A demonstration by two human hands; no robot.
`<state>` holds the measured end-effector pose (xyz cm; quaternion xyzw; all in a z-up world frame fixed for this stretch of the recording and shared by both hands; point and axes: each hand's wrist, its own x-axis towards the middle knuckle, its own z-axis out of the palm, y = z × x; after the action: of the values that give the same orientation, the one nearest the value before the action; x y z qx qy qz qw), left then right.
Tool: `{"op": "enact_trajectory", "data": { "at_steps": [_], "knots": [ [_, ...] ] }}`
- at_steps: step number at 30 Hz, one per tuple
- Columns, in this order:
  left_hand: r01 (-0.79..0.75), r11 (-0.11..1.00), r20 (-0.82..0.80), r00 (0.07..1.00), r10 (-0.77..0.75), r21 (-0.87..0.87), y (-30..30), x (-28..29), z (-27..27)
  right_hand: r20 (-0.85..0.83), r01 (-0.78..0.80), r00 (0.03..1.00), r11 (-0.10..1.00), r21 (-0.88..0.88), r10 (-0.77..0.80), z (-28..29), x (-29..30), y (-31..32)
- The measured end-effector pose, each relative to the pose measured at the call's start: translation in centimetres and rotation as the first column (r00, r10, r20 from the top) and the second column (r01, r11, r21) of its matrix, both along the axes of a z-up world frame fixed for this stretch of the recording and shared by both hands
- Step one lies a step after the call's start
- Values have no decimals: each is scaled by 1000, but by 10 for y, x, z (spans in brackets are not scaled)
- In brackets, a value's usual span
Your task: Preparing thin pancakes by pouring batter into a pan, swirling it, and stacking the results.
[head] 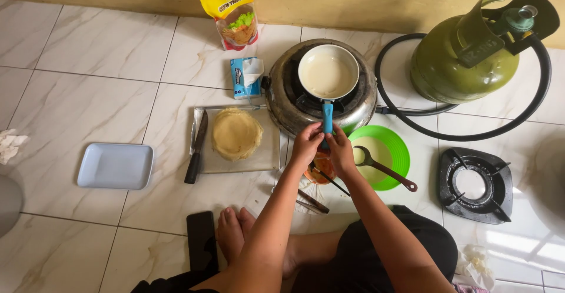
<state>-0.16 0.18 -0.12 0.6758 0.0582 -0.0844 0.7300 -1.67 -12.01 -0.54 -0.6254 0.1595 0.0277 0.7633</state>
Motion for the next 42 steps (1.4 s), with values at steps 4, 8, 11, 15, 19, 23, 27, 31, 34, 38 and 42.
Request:
{"op": "enact_trajectory", "data": {
  "at_steps": [4,8,11,15,19,23,27,31,34,38,42],
  "knots": [
    [-16,1000,-5,1000,16,12,5,-7,1,-8,8,1000,996,86,-7,31,-8,20],
    [-53,996,24,998,52,65,18,-13,-5,-43,20,999,997,-75,-23,42,-15,27],
    [-123,982,24,992,121,141,43,-22,-6,40,68,998,939,-337,-58,30,-15,28],
    [-441,854,40,893,448,275,90,-45,-48,499,382,864,555,-739,71,73,-22,47],
    [-719,544,285,681,674,433,132,-65,-67,382,206,865,464,-861,325,78,-25,104],
    [-763,349,415,606,678,544,168,-69,-75,393,110,670,440,-891,629,21,1,145],
    [-704,289,480,673,563,648,186,-65,-79,257,125,647,233,-964,717,-18,14,172],
    [-631,262,495,753,433,731,196,-58,-65,269,194,587,190,-962,763,-22,22,184],
    [-522,250,430,835,342,815,203,-54,-64,300,283,517,171,-944,802,-36,34,191],
    [-417,187,371,898,236,890,212,-49,-74,274,328,441,131,-936,854,-57,46,199],
    [-431,163,407,899,163,887,216,-48,-74,326,384,385,171,-907,863,-48,52,204]
  ]
}}
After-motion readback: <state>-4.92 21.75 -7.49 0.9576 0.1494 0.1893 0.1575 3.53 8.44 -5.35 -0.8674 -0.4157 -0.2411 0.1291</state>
